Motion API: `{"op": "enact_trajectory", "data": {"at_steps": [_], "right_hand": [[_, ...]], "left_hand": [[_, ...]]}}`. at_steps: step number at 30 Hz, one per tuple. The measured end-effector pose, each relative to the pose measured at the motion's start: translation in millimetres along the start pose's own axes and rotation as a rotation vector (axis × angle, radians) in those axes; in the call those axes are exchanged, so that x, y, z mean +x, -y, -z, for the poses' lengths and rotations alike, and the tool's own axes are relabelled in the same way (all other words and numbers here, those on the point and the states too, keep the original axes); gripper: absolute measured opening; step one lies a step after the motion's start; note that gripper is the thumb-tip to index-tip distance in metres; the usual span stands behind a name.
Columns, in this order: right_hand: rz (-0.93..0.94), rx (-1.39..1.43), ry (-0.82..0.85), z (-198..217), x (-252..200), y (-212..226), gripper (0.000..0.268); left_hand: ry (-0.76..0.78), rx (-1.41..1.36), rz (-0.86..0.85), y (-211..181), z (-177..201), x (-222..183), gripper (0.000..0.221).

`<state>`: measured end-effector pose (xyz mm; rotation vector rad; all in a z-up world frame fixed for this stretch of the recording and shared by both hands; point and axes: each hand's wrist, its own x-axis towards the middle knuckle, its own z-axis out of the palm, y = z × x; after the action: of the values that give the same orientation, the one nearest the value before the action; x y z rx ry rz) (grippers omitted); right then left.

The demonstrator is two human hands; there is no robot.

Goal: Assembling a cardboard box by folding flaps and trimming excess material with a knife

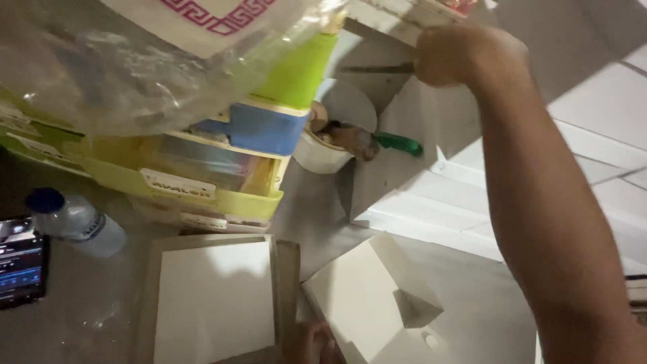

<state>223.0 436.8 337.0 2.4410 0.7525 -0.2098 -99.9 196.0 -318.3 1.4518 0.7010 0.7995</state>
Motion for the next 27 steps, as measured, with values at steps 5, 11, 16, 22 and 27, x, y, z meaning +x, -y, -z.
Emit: {"op": "enact_trajectory", "data": {"at_steps": [5,11,16,22,27], "right_hand": [[0.182,0.399,-0.33,-86.2,-120.2,-55.7,0.03],[0.215,1.83,-0.22,-392.8,-216.2,-97.9,0.051],[0.203,2.335,-0.281,-538.4,-300.6,-49.3,0.046],[0.154,2.775,0.068,-604.5,-338.4,-41.2,0.033],[0.156,2.778,0.16,-635.2,-335.6,-69.0,0.026]], "left_hand": [[-0.112,0.225,0.306,-281.7,26.5,83.7,0.024],[0.195,-0.281,0.162,-269.2,16.4,94.2,0.034],[0.387,-0.305,0.256,-316.8,-15.7,73.6,0.031],[0.574,-0.121,0.347,-298.6,-91.2,38.7,0.04],[0.54,0.218,0.094,-295.5,-128.1,35.6,0.027]]}}
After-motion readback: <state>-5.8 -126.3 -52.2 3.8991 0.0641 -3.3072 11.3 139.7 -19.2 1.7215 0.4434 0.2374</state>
